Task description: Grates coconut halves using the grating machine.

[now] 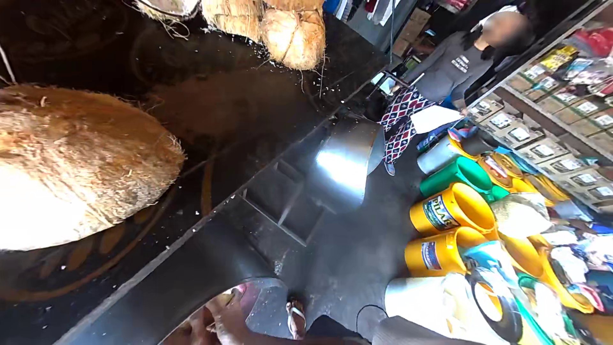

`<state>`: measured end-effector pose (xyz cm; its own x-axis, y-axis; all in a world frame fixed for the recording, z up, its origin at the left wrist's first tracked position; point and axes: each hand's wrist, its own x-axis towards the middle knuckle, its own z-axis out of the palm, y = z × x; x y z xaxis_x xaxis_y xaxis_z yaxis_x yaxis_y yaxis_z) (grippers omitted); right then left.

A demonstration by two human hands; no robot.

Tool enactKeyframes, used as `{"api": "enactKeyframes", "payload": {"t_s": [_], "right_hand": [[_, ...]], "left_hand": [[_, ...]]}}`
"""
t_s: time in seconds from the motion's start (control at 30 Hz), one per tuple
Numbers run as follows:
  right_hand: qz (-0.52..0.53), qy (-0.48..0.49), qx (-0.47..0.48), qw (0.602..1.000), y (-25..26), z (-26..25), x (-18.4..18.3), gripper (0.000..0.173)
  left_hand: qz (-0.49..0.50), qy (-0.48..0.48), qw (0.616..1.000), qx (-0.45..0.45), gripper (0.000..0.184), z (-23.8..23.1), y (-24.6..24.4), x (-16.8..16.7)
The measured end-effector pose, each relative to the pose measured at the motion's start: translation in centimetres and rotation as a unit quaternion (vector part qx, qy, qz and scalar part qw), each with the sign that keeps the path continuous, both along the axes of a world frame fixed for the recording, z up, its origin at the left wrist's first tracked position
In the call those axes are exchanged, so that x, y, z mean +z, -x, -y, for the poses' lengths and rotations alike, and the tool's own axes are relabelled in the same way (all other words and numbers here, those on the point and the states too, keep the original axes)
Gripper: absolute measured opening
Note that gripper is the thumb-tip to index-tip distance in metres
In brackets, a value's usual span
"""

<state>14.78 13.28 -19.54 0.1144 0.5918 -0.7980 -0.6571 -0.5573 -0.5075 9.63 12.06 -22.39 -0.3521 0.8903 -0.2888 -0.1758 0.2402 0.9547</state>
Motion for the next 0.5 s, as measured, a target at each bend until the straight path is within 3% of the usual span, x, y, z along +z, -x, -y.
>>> {"api": "enactKeyframes", "payload": {"t_s": [0.07, 0.17, 0.23, 0.4, 0.5], "right_hand": [[0.006, -0.017, 0.007, 1.000, 0.2, 0.3, 0.8, 0.098], [0.020, -0.060, -0.004, 0.998, -0.9, -0.3, 4.4, 0.081], [0.012, -0.044, -0.005, 0.999, -1.6, -0.9, 3.9, 0.079], [-0.015, -0.032, -0.007, 0.999, -1.6, -0.8, 1.2, 0.096], [0.005, -0.053, 0.030, 0.998, -2.1, -1.4, 4.1, 0.083]], "left_hand": [[0.001, -0.028, 0.999, 0.023, 0.085, 0.3, -0.2, 1.2], [-0.019, -0.062, 0.997, 0.045, 0.088, -0.4, -2.1, 4.5], [-0.022, -0.048, 0.998, 0.042, 0.089, -1.1, -2.7, 3.9], [-0.007, -0.016, 0.999, 0.038, 0.097, -1.1, -2.2, 1.2], [0.008, -0.029, 0.997, 0.078, 0.093, -1.2, -2.7, 2.9]]}}
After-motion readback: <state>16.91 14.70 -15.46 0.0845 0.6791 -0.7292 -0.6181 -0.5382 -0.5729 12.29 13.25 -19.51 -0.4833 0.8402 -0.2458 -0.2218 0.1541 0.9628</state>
